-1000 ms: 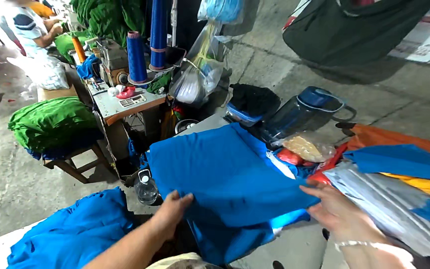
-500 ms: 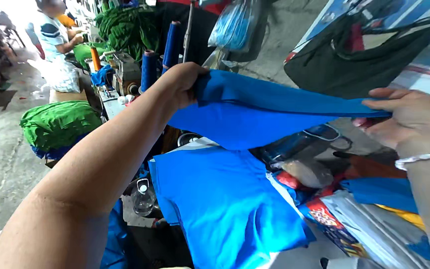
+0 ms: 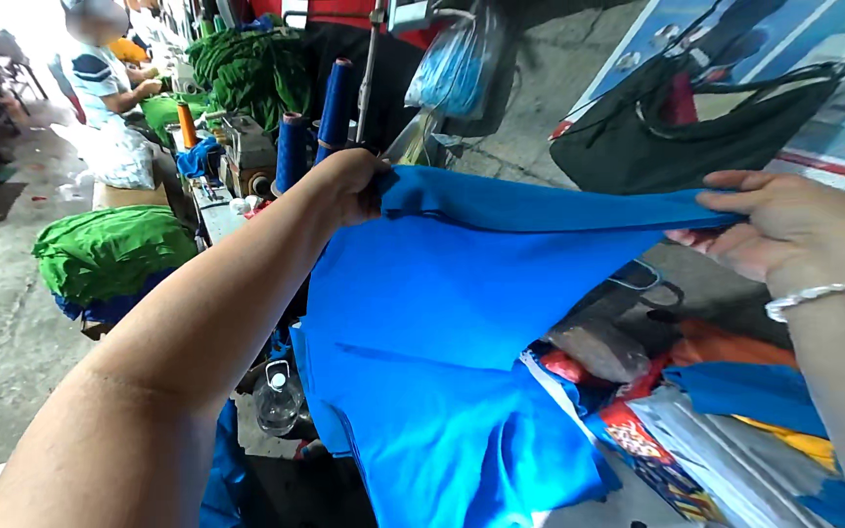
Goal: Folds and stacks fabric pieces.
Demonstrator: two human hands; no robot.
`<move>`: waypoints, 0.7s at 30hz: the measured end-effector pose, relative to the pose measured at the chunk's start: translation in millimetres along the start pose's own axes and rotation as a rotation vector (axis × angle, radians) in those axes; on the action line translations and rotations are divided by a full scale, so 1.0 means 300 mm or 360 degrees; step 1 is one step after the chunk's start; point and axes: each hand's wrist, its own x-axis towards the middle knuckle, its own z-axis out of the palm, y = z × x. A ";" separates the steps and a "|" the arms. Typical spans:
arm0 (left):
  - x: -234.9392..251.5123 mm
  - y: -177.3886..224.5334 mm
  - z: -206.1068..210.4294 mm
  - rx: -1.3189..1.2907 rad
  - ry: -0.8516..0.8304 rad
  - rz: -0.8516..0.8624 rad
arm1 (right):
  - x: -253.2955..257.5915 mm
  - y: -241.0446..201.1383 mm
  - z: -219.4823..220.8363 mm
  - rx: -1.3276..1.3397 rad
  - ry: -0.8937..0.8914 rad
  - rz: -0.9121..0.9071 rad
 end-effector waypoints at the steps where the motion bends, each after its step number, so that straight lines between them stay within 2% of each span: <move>1: 0.011 0.010 -0.002 0.0005 -0.0030 0.0029 | 0.019 -0.001 -0.004 0.0065 0.0001 -0.0041; 3: -0.006 0.036 0.003 0.0045 -0.0092 0.0116 | 0.078 0.016 -0.039 0.0213 -0.0019 -0.0185; 5: -0.059 0.042 0.009 0.0117 -0.0144 0.0206 | 0.083 0.057 -0.110 0.0284 -0.0228 -0.0475; 8: -0.193 -0.059 -0.004 0.0289 -0.0233 0.0335 | -0.027 0.163 -0.186 0.0193 -0.0397 -0.0738; 10: -0.286 -0.226 -0.032 0.0308 -0.0305 0.0248 | -0.145 0.243 -0.220 -0.0038 -0.0302 -0.0541; 12: -0.369 -0.463 -0.071 0.0294 -0.0272 -0.0015 | -0.211 0.328 -0.258 -0.0407 -0.0376 0.0070; 13: -0.396 -0.599 -0.096 0.0264 -0.0223 -0.0176 | -0.249 0.381 -0.227 -0.0540 -0.0307 0.0378; 15: -0.434 -0.833 -0.137 0.0189 -0.0110 -0.0467 | -0.283 0.564 -0.203 -0.0770 -0.0290 0.0673; 18: -0.468 -1.017 -0.154 0.0139 0.0012 -0.0622 | -0.308 0.819 -0.230 -0.1082 -0.0412 0.0654; 21: -0.468 -1.009 -0.146 0.0180 -0.0004 -0.0553 | -0.335 0.908 -0.221 -0.1045 -0.0304 0.0618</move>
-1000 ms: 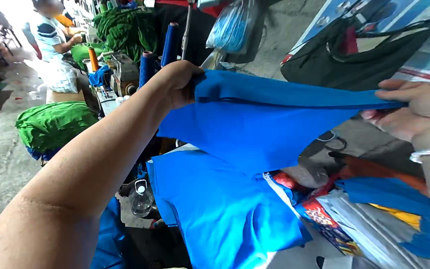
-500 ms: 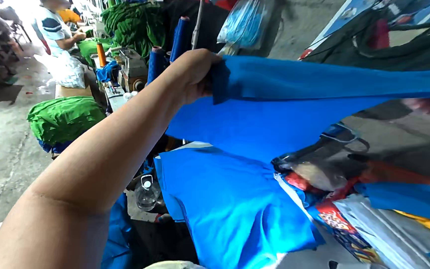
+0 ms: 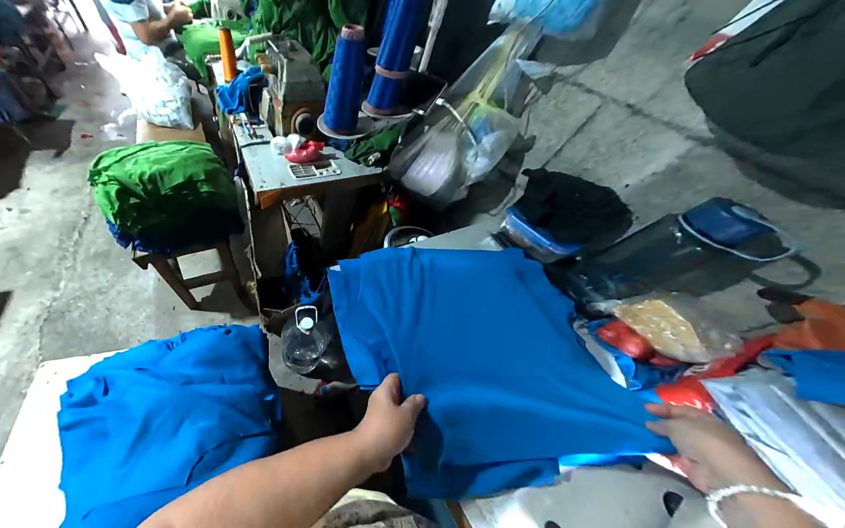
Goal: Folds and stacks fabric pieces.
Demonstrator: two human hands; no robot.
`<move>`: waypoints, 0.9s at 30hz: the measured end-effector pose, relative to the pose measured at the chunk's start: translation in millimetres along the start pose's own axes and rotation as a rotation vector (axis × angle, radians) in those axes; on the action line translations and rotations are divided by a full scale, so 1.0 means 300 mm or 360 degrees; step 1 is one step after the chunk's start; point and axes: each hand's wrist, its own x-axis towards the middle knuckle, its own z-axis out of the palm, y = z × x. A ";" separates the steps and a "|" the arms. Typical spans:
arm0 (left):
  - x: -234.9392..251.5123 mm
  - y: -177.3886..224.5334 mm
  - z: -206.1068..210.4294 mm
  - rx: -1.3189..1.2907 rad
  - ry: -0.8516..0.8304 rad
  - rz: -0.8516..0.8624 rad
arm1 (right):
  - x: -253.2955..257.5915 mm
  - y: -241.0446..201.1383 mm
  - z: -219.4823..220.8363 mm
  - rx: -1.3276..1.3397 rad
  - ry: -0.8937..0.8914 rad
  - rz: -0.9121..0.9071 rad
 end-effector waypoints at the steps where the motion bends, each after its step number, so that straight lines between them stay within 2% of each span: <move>1: -0.009 0.024 0.003 0.0017 -0.0021 0.0027 | -0.005 -0.004 0.002 0.0074 0.0042 0.0008; 4: -0.054 0.082 0.016 0.0034 -0.0105 0.0102 | -0.041 -0.025 -0.017 0.0130 0.0173 0.0010; 7: -0.071 0.045 0.040 0.0093 -0.0206 0.0101 | -0.071 0.004 -0.006 -0.0303 0.0166 -0.0007; 9: -0.053 0.002 0.053 0.0063 -0.0172 -0.0040 | -0.121 -0.016 0.019 -0.0660 0.0110 -0.0118; 10: -0.043 -0.010 0.056 0.0026 -0.0140 -0.0131 | -0.159 -0.047 0.030 -0.0707 0.0135 -0.0266; 12: -0.035 -0.021 0.058 -0.0049 -0.0100 -0.0276 | -0.256 -0.102 0.061 -0.0525 0.0111 -0.0713; 16: -0.049 0.005 0.056 -0.0246 -0.0117 -0.0404 | -0.525 -0.148 0.161 -0.0263 -0.0497 -0.1391; 17: -0.053 0.014 0.058 -0.0299 -0.0116 -0.0425 | -0.578 -0.141 0.188 -0.0315 -0.0535 -0.1566; 19: -0.060 0.028 0.060 -0.0372 -0.0102 -0.0464 | -0.640 -0.113 0.240 -0.0477 -0.0404 -0.1879; 22: -0.062 0.036 0.063 -0.0391 -0.0086 -0.0488 | -0.668 -0.074 0.306 -0.0583 -0.0094 -0.2108; 25: -0.067 0.040 0.064 -0.0377 -0.0131 -0.0483 | -0.690 -0.069 0.335 -0.0446 0.0151 -0.2127; 27: -0.073 0.040 0.045 -0.0286 -0.0203 -0.0437 | -0.695 -0.067 0.331 -0.0328 0.0092 -0.2094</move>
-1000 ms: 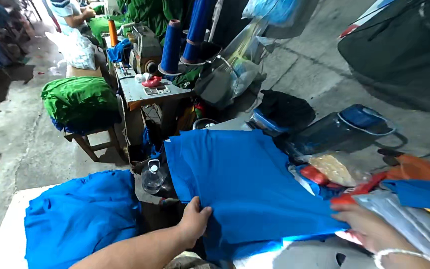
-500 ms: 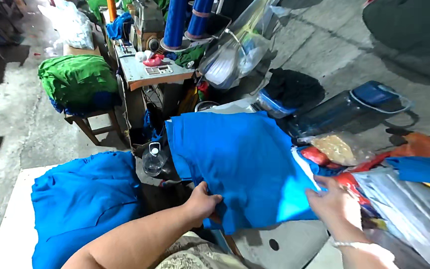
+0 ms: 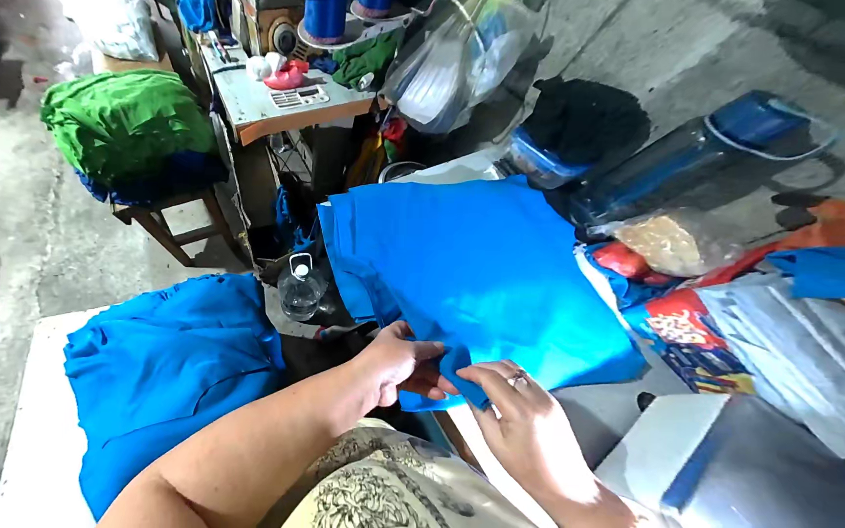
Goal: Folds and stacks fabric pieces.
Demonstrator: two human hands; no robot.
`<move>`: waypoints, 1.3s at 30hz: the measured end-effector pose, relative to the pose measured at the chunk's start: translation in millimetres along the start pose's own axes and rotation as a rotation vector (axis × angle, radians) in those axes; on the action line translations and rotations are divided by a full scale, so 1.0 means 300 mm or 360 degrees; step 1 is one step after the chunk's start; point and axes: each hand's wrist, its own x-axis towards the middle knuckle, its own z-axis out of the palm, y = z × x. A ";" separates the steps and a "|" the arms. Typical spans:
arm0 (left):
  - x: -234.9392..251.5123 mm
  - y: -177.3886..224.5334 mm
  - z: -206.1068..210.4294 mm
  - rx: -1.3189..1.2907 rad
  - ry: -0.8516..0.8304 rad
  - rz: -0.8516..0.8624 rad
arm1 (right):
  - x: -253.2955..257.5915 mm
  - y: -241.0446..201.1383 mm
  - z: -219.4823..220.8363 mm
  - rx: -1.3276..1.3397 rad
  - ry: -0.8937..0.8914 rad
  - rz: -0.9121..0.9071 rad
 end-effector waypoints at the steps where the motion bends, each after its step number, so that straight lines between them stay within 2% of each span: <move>1: -0.007 0.004 -0.017 0.0102 -0.0004 0.0050 | -0.001 0.005 -0.005 0.0066 -0.0020 0.0025; 3: -0.017 -0.004 -0.065 0.0266 0.0178 0.0289 | 0.003 0.018 -0.016 0.0184 -0.0032 0.0117; 5: 0.005 -0.050 -0.139 0.0249 0.0466 0.0538 | 0.013 0.026 -0.029 0.0283 -0.0064 0.0240; 7: 0.043 -0.122 -0.193 0.0122 0.0600 0.0507 | 0.018 0.031 -0.042 0.0382 -0.0151 0.0332; 11: 0.121 -0.243 -0.177 0.0061 0.0241 0.0210 | 0.027 0.042 -0.067 0.0413 -0.0377 0.0353; 13: 0.136 -0.251 -0.148 0.0034 0.0154 0.0133 | 0.044 0.035 -0.086 0.0382 -0.0357 0.0332; 18: 0.065 -0.219 -0.137 0.0216 0.0085 0.0103 | 0.059 -0.040 -0.093 0.0272 0.0186 0.0332; 19: 0.053 -0.217 -0.132 0.0188 0.0071 0.0121 | 0.040 -0.052 -0.066 0.0242 0.0162 0.0301; 22: 0.024 -0.196 -0.091 0.0027 0.0050 0.0095 | -0.044 -0.051 0.053 0.0171 -0.0180 0.0138; 23: 0.014 -0.185 -0.081 -0.0013 0.0055 0.0050 | -0.061 -0.046 0.080 0.0147 -0.0196 0.0116; 27: 0.001 -0.177 -0.081 -0.0137 -0.0005 -0.0015 | -0.068 -0.030 0.060 0.0239 -0.0194 0.0231; 32: 0.004 -0.152 -0.066 -0.0104 0.0034 -0.0088 | -0.068 -0.032 0.033 0.0248 -0.0170 0.0228; 39: -0.003 -0.128 -0.055 -0.0191 0.0028 -0.0120 | -0.068 -0.051 0.023 0.0054 -0.0096 0.0047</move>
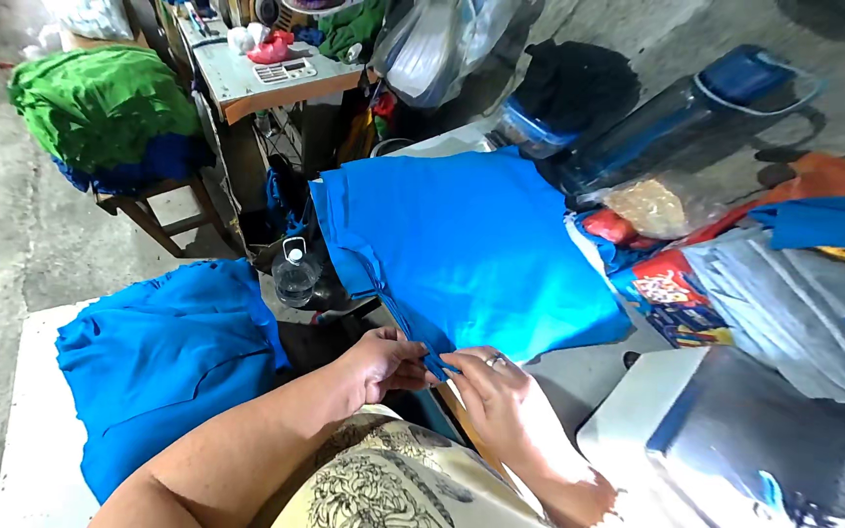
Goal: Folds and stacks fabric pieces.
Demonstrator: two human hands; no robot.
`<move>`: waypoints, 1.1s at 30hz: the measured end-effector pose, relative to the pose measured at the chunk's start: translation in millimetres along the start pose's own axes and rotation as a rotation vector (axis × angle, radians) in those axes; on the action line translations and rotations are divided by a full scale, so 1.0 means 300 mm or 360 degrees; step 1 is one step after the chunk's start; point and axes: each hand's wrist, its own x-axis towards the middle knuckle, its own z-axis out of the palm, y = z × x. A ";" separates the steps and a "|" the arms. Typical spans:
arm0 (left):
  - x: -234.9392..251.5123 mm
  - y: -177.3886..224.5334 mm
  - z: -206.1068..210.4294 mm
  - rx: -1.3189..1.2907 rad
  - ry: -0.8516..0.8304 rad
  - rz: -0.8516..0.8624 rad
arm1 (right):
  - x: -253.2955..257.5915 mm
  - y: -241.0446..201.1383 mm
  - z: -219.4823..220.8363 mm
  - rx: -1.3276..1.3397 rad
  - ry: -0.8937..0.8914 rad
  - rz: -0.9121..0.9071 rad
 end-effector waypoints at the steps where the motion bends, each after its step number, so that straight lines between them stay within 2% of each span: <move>1: -0.001 0.002 0.006 -0.0018 0.0013 -0.0005 | -0.002 -0.008 0.000 -0.0078 -0.0008 -0.0018; 5: -0.003 0.004 0.007 0.0044 -0.0007 0.0004 | -0.006 -0.040 0.020 -0.0294 0.0039 -0.0029; 8: -0.006 0.016 0.014 0.0178 -0.0002 0.0022 | 0.011 -0.029 0.018 -0.0219 0.0132 -0.0013; 11: -0.027 0.045 0.000 0.0615 -0.0028 0.0140 | 0.022 -0.003 -0.005 -0.0095 0.0098 -0.0025; 13: -0.028 0.080 -0.043 0.1165 0.0019 0.0473 | 0.015 0.015 -0.012 -0.0074 0.0053 -0.0048; 15: -0.001 0.164 -0.103 0.1681 0.0255 0.1063 | 0.006 0.019 -0.006 -0.0059 -0.0001 -0.0057; 16: 0.015 0.231 -0.128 0.1799 0.0365 0.1290 | 0.004 0.013 -0.002 -0.0045 -0.0030 -0.0050; 18: 0.038 0.400 -0.157 0.1952 0.0591 0.1430 | 0.010 -0.003 -0.010 -0.0002 -0.0127 -0.0011; 21: 0.118 0.631 -0.190 0.2173 0.0814 0.1029 | 0.027 -0.014 -0.047 0.0110 -0.0353 0.0097; 24: 0.225 0.761 -0.200 0.2283 0.0818 0.0638 | 0.027 -0.013 -0.059 0.0225 -0.0465 0.0201; 28: 0.285 0.859 -0.151 0.2181 0.0823 0.0443 | 0.028 -0.012 -0.051 0.0379 -0.0505 0.0367; 33: 0.367 0.908 -0.130 0.1952 0.0867 0.0382 | 0.042 -0.019 -0.076 0.0467 -0.0601 0.0475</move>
